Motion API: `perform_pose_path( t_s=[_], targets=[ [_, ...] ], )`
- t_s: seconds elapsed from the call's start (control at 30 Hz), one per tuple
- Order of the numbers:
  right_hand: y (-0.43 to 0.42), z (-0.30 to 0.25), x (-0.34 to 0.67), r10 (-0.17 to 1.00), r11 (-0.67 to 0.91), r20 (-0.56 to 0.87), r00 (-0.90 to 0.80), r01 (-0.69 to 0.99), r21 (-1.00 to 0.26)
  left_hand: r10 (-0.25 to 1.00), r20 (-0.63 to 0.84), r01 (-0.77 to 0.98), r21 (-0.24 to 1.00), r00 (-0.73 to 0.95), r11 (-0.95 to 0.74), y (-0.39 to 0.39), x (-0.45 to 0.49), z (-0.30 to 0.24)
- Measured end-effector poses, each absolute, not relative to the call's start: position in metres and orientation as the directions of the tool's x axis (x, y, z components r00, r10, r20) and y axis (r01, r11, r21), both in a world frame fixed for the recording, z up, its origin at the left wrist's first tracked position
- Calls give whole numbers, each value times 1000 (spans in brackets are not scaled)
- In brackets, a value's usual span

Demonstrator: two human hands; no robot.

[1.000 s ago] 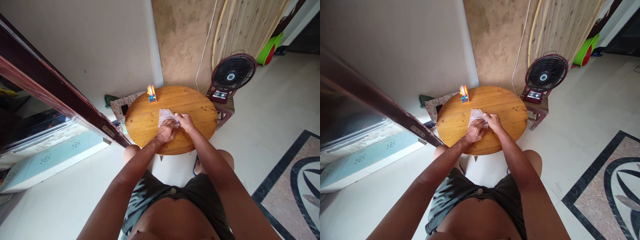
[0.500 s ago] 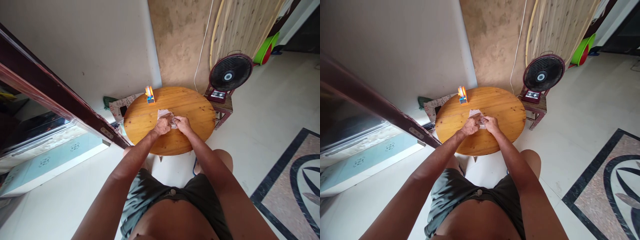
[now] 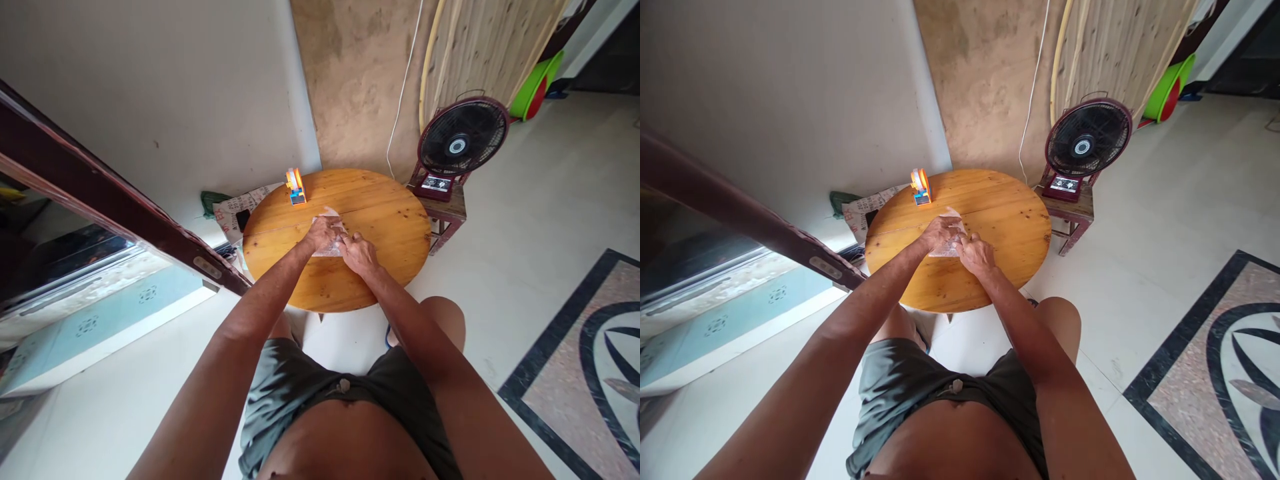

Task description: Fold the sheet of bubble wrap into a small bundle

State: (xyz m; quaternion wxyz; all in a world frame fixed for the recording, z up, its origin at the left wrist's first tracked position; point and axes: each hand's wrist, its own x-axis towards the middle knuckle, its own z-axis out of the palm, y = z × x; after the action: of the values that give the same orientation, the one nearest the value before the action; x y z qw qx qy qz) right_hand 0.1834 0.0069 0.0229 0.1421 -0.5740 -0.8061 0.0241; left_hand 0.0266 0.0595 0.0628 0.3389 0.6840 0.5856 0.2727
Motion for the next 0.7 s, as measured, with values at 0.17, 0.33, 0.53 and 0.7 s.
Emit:
perform_pose_path(
  t_s=[0.17, 0.33, 0.53, 0.7],
  targets=[
    [-5, 21, 180, 914, 380, 211, -347, 914, -140, 996, -49, 632, 775, 78, -11, 76, 31, 57],
    [-10, 16, 175, 891, 413, 270, -366, 899, -143, 994, -104, 572, 818, 40, 62, 86, 35, 49],
    [-10, 13, 176, 848, 484, 309, -431, 867, -119, 990, -135, 555, 827, 49, 85, 86, 34, 53],
    [-10, 11, 176, 844, 502, 278, -459, 858, -110, 988, -136, 599, 798, 72, 66, 93, 32, 50]
  ],
)
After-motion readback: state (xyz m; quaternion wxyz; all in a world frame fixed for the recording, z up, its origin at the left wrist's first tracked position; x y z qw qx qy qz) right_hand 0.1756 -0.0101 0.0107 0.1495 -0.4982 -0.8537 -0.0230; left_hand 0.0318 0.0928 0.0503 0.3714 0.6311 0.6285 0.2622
